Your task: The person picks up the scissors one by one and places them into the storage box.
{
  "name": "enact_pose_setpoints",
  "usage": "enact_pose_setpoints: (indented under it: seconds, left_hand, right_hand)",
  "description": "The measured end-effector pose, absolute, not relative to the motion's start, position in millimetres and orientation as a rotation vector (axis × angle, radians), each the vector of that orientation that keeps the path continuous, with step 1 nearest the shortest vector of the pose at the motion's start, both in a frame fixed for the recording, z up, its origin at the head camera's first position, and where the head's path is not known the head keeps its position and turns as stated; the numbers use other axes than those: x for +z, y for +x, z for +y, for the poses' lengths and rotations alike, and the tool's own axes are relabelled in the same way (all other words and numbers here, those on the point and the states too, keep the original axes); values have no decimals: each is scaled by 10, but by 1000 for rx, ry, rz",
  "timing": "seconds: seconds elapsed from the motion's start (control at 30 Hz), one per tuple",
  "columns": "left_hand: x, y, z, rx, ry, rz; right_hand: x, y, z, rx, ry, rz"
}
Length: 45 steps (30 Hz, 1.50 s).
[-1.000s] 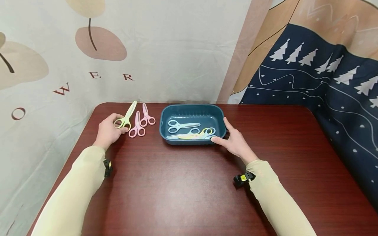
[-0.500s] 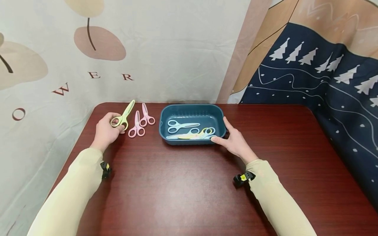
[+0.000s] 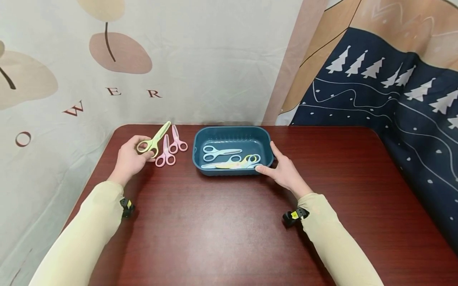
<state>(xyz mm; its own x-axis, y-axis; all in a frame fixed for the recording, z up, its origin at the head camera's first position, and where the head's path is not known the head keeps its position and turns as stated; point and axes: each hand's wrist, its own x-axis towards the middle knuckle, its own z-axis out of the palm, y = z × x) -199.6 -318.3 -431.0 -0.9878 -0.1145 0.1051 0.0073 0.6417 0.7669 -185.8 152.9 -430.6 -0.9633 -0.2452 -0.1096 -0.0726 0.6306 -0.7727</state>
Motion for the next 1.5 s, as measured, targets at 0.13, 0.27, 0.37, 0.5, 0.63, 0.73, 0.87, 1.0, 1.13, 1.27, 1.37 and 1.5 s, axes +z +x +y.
enact_pose_setpoints:
  seconds: [0.13, 0.27, 0.37, 0.5, 0.63, 0.73, 0.87, 1.0, 1.13, 1.27, 1.37, 1.5]
  left_hand:
    - [-4292, -1991, -3139, -1300, 34, -2699]
    - [-4280, -1992, -3100, -1419, -20, -2672]
    - [-4259, -1987, -3069, -1442, -32, -2676]
    - [-4222, -1978, -3030, -1377, -47, -2698]
    - [-4191, -1977, -3002, -1241, -61, -2726]
    - [-4181, -1989, -2988, -1154, -71, -2745]
    - [-4161, -1992, -2964, -1121, -82, -2761]
    - [-4125, -1984, -2930, -1122, -89, -2771]
    - [-4085, -1980, -2895, -1123, -111, -2773]
    - [-4049, -1978, -2854, -1169, -137, -2765]
    - [-4030, -1979, -2822, -1175, -155, -2758]
    - [-4006, -1984, -2787, -1139, -191, -2753]
  right_hand:
    - [-4297, -1862, 1526, -1239, -261, 2652]
    - [-4296, -1859, 1524, -1241, -260, 2651]
    - [-4294, -1856, 1524, -1241, -255, 2651]
    - [-4290, -1853, 1524, -1240, -250, 2651]
    - [-4291, -1855, 1521, -1237, -250, 2652]
    - [-4299, -1860, 1520, -1229, -255, 2657]
    - [-4305, -1863, 1522, -1224, -261, 2660]
    - [-4309, -1866, 1527, -1228, -265, 2654]
    - [-4299, -1866, 1529, -1233, -266, 2650]
    - [-4294, -1866, 1529, -1233, -273, 2651]
    - [-4294, -1866, 1528, -1233, -276, 2651]
    - [-4299, -1870, 1529, -1224, -274, 2654]
